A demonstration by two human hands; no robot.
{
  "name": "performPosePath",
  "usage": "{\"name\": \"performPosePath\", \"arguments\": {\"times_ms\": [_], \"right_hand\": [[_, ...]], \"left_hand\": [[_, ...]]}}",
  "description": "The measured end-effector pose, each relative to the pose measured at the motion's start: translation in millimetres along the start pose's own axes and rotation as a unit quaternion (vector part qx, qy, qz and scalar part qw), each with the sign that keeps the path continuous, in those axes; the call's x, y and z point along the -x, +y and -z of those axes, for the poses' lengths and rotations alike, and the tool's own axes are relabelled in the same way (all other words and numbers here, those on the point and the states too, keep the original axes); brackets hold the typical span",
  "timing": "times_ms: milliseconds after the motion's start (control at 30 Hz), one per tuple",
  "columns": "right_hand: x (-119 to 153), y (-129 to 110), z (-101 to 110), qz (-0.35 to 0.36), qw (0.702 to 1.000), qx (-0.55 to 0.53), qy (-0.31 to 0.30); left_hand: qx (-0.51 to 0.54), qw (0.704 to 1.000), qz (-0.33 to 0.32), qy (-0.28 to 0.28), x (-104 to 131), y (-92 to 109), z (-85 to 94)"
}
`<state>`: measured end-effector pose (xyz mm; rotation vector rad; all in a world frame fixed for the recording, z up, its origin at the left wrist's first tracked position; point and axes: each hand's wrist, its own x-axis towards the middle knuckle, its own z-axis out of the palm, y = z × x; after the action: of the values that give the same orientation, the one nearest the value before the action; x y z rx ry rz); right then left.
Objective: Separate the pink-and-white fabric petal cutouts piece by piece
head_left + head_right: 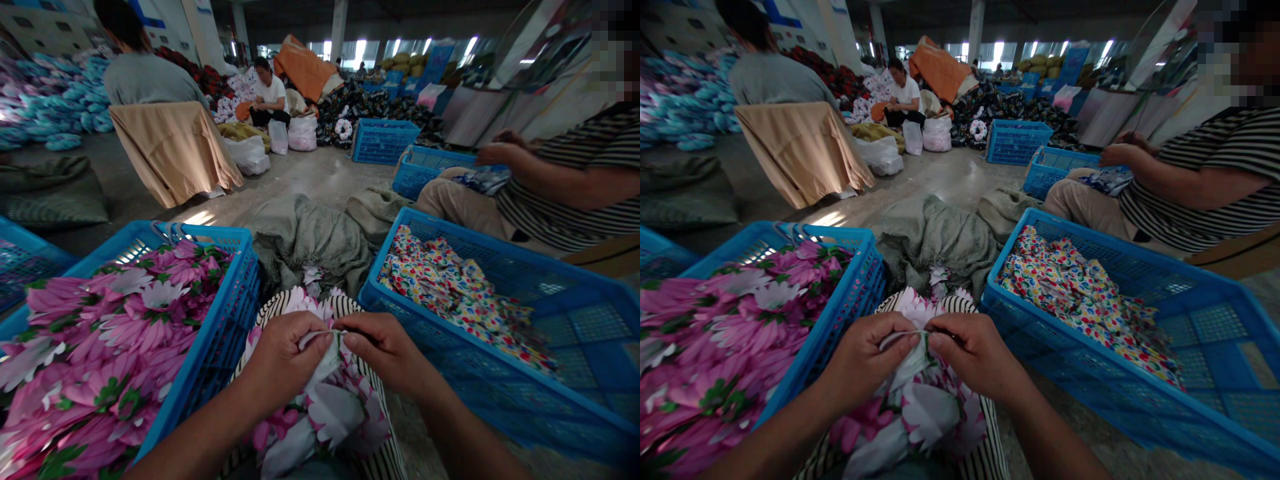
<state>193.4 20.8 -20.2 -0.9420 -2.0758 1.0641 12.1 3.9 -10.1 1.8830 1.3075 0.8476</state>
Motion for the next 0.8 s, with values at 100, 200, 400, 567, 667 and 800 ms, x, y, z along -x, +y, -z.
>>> {"name": "performPosePath", "arguments": {"times_ms": [100, 200, 400, 567, 667, 800], "right_hand": [[0, 0, 0, -0.009, 1.000, 0.011, -0.005], [1, 2, 0, -0.021, 1.000, 0.021, -0.003], [4, 5, 4, -0.056, 0.993, -0.058, 0.083], [5, 4, -2, -0.070, 0.989, -0.111, 0.066], [2, 6, -11, -0.084, 0.986, -0.132, 0.052], [-2, 13, -22, -0.144, 0.957, -0.234, 0.097]], "left_hand": [[0.002, 1.000, -0.006, -0.001, 0, 1, -0.6], [-0.006, 1.000, -0.012, -0.003, 1, 1, -0.5], [-0.021, 0.999, -0.024, -0.013, 2, 0, -0.2], [0.030, 0.999, 0.025, -0.020, -1, 0, -1.4], [0.148, 0.983, 0.099, -0.039, -3, -1, -1.7], [0.353, 0.911, 0.213, -0.021, -2, -7, -4.0]]}}
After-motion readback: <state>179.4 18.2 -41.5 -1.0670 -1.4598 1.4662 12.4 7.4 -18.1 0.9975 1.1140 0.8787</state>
